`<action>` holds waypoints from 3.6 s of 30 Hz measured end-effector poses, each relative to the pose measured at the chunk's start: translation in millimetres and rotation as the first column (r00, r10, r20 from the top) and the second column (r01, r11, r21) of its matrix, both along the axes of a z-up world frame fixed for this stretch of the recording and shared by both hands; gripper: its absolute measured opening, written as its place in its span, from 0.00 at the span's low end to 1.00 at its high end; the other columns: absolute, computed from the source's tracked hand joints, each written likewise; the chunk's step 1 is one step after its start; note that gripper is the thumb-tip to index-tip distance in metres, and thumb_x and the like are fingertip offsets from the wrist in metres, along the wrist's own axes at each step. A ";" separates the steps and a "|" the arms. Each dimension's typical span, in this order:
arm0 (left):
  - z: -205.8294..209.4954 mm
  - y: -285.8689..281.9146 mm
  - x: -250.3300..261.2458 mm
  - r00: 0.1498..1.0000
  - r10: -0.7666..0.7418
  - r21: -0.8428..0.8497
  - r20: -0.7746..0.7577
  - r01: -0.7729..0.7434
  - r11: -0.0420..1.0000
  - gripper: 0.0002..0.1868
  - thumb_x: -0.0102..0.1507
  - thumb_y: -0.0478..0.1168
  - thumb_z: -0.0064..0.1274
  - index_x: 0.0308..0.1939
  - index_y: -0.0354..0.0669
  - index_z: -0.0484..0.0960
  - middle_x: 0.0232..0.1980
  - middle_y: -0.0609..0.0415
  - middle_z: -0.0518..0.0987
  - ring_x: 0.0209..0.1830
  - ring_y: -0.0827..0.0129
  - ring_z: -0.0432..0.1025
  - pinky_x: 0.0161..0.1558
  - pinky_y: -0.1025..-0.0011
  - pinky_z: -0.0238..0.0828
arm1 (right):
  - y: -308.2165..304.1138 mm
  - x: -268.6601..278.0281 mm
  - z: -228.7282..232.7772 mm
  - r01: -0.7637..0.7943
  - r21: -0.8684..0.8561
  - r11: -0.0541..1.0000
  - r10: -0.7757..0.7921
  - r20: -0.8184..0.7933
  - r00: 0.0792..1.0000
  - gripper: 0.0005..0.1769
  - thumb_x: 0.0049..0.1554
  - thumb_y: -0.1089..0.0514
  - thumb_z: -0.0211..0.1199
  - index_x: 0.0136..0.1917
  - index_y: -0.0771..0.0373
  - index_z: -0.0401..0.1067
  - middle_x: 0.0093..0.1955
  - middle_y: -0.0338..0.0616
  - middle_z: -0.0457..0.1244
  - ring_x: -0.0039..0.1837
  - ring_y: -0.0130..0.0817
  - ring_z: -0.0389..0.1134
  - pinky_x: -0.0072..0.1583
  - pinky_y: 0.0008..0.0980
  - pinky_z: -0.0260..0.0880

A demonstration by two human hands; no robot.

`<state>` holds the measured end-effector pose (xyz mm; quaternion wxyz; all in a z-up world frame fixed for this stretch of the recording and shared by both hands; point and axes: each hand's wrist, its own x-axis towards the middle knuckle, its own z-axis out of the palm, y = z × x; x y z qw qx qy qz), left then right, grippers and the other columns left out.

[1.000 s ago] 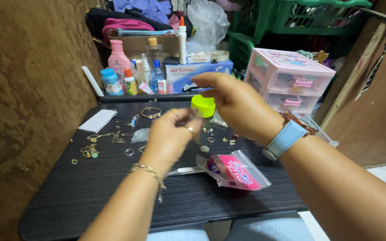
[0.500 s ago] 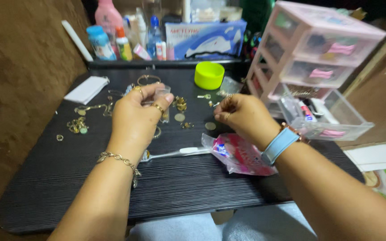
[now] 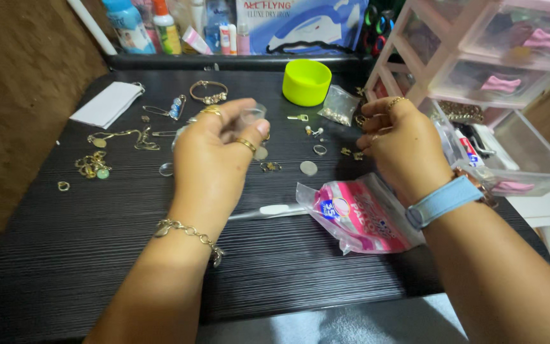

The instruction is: The person opens a small multi-drawer organizer and removes hair clips and small jewelry pieces, placing them on the table. They then pick up a small notepad, flip through it, and set it aside. The person handles several necklaces and rings, placing some into small plastic bags and others into the organizer drawers.

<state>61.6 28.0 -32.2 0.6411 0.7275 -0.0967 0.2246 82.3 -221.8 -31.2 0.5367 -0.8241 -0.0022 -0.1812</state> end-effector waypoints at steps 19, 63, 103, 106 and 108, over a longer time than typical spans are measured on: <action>-3.7 130.8 13.2 0.872 0.449 -0.016 0.197 -0.455 0.890 0.14 0.67 0.36 0.64 0.55 0.35 0.83 0.45 0.58 0.84 0.37 0.84 0.73 0.41 0.82 0.74 | 120.2 37.3 22.1 -0.448 -0.322 0.834 0.420 -0.156 0.894 0.13 0.52 0.55 0.65 0.50 0.61 0.79 0.55 0.43 0.68 0.47 0.38 0.78 0.50 0.39 0.77; -13.0 97.2 -2.5 0.914 0.285 0.292 0.290 -0.368 0.883 0.23 0.57 0.39 0.70 0.56 0.45 0.84 0.46 0.54 0.84 0.40 0.68 0.76 0.45 0.71 0.76 | 159.1 56.4 32.8 -0.461 -0.376 0.804 0.501 0.012 0.865 0.07 0.54 0.55 0.69 0.45 0.59 0.80 0.39 0.42 0.69 0.40 0.35 0.68 0.41 0.36 0.67; 32.4 21.2 13.5 0.998 -0.049 -0.062 -0.042 0.047 0.997 0.21 0.55 0.47 0.68 0.44 0.35 0.85 0.36 0.56 0.86 0.31 0.80 0.77 0.33 0.79 0.76 | 97.1 -11.3 63.4 -0.429 0.101 0.898 0.440 -0.165 0.883 0.10 0.56 0.59 0.67 0.51 0.63 0.79 0.42 0.38 0.70 0.41 0.23 0.68 0.44 0.24 0.65; 38.6 23.6 7.6 0.976 -0.140 -0.138 -0.169 0.117 0.983 0.22 0.58 0.52 0.62 0.43 0.36 0.86 0.35 0.56 0.85 0.30 0.79 0.75 0.30 0.79 0.73 | 97.2 -10.3 56.6 -0.366 0.274 0.889 0.429 -0.222 0.875 0.08 0.57 0.56 0.67 0.46 0.63 0.77 0.39 0.41 0.69 0.39 0.26 0.69 0.42 0.26 0.64; 42.3 24.7 3.6 0.953 -0.207 -0.241 -0.223 0.152 0.959 0.25 0.62 0.56 0.57 0.43 0.34 0.85 0.34 0.55 0.84 0.30 0.78 0.76 0.32 0.80 0.75 | 94.0 -10.7 55.4 -0.365 0.359 0.859 0.452 -0.196 0.871 0.06 0.57 0.57 0.67 0.44 0.62 0.75 0.38 0.39 0.68 0.38 0.27 0.69 0.42 0.27 0.66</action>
